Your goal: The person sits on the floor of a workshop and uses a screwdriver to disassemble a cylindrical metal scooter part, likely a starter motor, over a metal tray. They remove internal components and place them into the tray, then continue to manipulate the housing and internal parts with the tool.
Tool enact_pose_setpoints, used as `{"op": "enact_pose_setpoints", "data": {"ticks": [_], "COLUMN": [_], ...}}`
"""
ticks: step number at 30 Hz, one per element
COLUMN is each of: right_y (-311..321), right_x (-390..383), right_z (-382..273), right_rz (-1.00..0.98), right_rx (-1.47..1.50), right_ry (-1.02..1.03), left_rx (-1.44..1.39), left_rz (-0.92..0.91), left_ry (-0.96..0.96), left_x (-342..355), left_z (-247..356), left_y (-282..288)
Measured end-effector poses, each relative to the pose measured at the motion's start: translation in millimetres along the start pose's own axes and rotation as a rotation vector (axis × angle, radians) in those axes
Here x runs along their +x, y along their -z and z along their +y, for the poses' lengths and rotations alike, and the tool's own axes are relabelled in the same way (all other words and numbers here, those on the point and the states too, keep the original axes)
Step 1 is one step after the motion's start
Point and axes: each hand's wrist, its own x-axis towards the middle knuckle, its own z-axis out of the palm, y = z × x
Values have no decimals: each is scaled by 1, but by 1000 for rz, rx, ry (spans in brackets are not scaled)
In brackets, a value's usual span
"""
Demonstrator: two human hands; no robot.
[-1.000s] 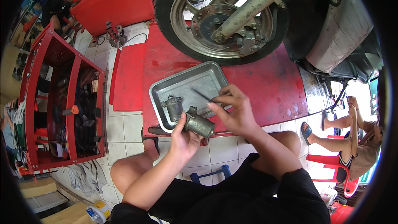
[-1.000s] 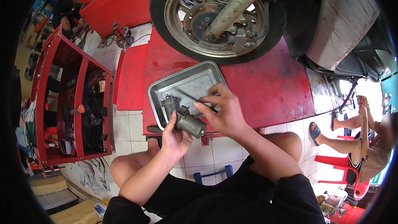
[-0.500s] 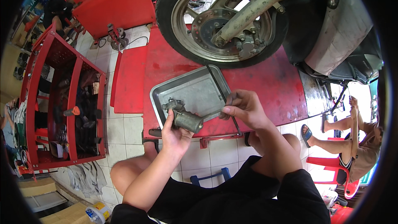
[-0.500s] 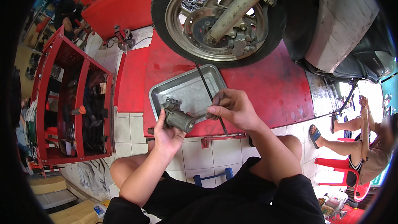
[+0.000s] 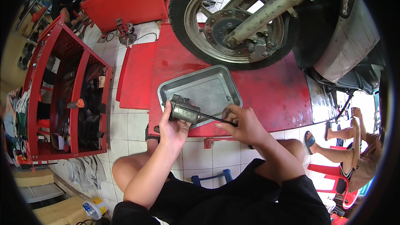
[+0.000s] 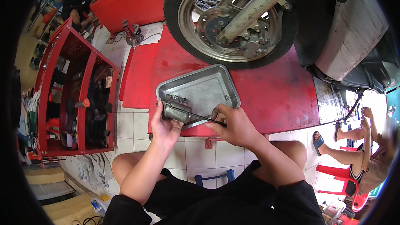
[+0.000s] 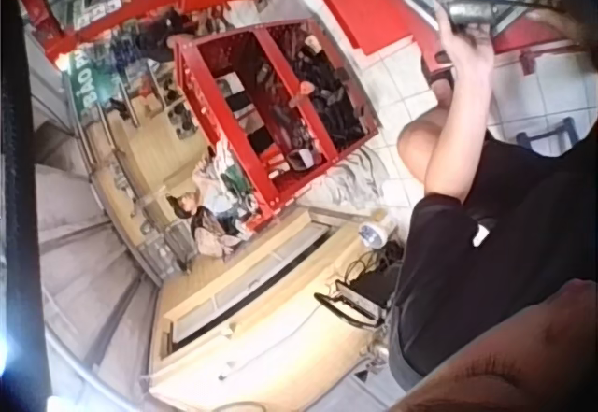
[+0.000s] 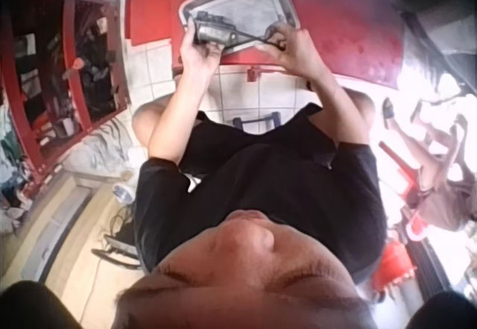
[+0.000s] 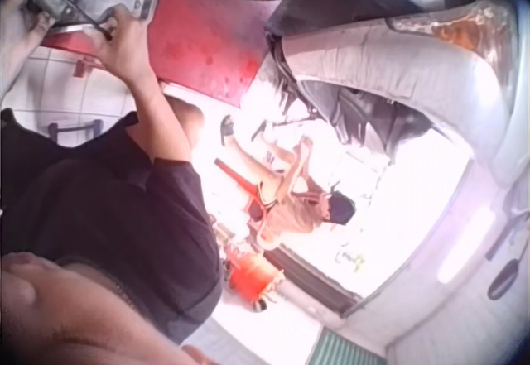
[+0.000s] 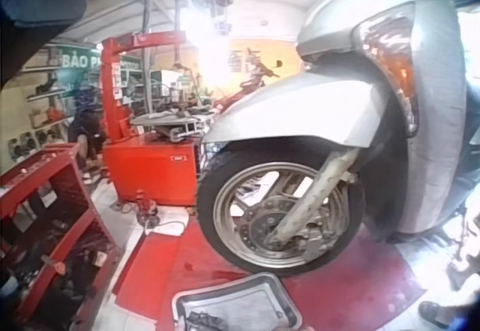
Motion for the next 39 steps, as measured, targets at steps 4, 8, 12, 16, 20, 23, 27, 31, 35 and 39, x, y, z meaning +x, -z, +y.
{"op": "enact_pose_setpoints", "data": {"ticks": [4, 8, 12, 16, 20, 23, 27, 31, 35, 39], "right_y": [4, 2, -1, 1, 0, -3, -9, -14, -17, -11], "right_x": [1, 1, 2, 2, 1, 2, 2, 1, 2, 2], "right_z": [-2, 5, 8, 4, 4, 5, 12, 18, 12, -1], "right_rz": [-5, 12, 10, -7, 40, 97, 147, 117, 122, 114], "right_rx": [-10, -22, -19, -30, -73, -97, -118, -126, -88, -36], "right_ry": [-22, 24, 31, -1, 54, 109, 123, 75, 57, 18], "left_rx": [2, 9, 10, 24, 36, 66, 93, 106, 115, 125], "left_rz": [2, -15, 22, 21, -2, -18, -29, -12, -16, -20], "left_ry": [-10, 3, 11, 9, -7, -5, 5, 3, -8, -11], "left_x": [2, 2, 0, 0, 0, -2, -2, -1, -1, 0], "left_z": [0, -1, -2, -2, -2, -2, -3, -5, -6, -6], "left_y": [4, 4, -1, 0, 1, -1, 3, 3, 5, 6]}}
